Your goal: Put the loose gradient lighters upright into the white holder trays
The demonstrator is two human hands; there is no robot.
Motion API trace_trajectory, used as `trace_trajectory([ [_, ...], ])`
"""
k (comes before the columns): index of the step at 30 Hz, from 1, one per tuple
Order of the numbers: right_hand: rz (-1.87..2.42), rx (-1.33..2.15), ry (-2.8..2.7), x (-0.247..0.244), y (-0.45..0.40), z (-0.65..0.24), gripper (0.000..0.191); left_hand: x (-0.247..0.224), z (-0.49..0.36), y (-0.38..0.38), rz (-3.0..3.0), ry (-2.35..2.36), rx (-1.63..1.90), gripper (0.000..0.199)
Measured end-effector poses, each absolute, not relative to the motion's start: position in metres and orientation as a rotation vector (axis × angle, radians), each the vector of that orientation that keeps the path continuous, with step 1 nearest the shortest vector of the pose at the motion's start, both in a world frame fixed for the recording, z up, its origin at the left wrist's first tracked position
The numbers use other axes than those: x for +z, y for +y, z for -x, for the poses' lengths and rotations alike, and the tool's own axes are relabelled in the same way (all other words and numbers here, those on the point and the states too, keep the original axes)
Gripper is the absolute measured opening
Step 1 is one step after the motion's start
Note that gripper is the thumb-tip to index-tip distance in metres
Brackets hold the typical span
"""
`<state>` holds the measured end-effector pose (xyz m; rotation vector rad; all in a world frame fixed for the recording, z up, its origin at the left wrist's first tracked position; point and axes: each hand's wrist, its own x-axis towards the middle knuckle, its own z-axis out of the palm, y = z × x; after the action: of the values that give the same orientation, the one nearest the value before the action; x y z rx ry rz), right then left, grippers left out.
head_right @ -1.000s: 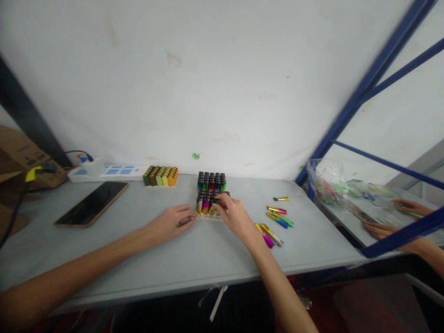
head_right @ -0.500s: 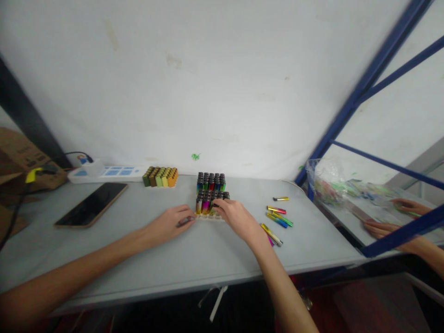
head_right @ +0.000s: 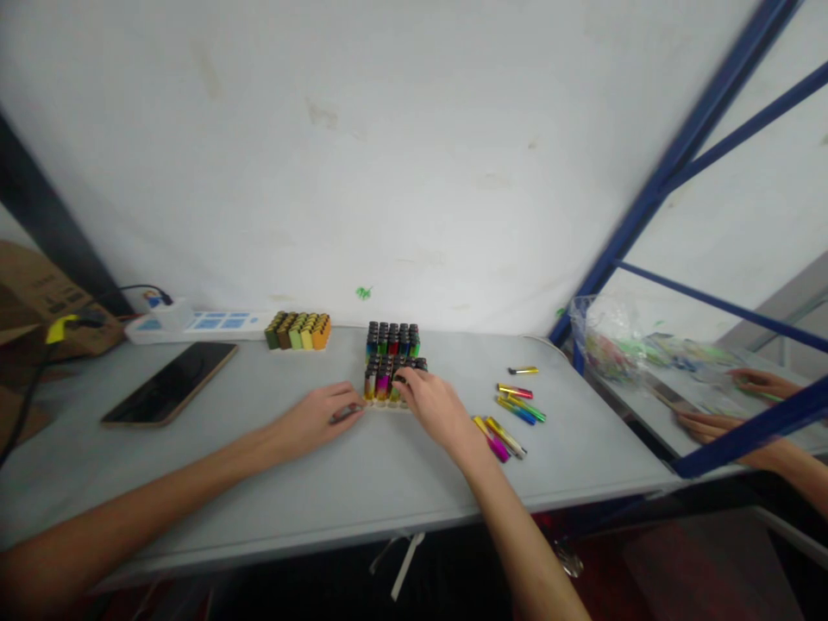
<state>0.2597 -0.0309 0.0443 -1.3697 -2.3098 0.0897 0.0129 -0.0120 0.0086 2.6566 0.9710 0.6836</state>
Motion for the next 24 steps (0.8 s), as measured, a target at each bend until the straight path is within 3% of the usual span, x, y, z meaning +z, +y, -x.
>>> trace_trajectory([
  [16, 1.222, 0.102, -2.306, 0.063, -0.038, -0.279, 0.035, 0.010, -0.011, -0.012, -2.654, 0.958, 0.678, 0.022],
  [24, 1.574, -0.173, -2.048, 0.055, -0.006, -0.396, 0.033, 0.009, -0.010, -0.010, -2.623, 0.931, 0.711, 0.024],
])
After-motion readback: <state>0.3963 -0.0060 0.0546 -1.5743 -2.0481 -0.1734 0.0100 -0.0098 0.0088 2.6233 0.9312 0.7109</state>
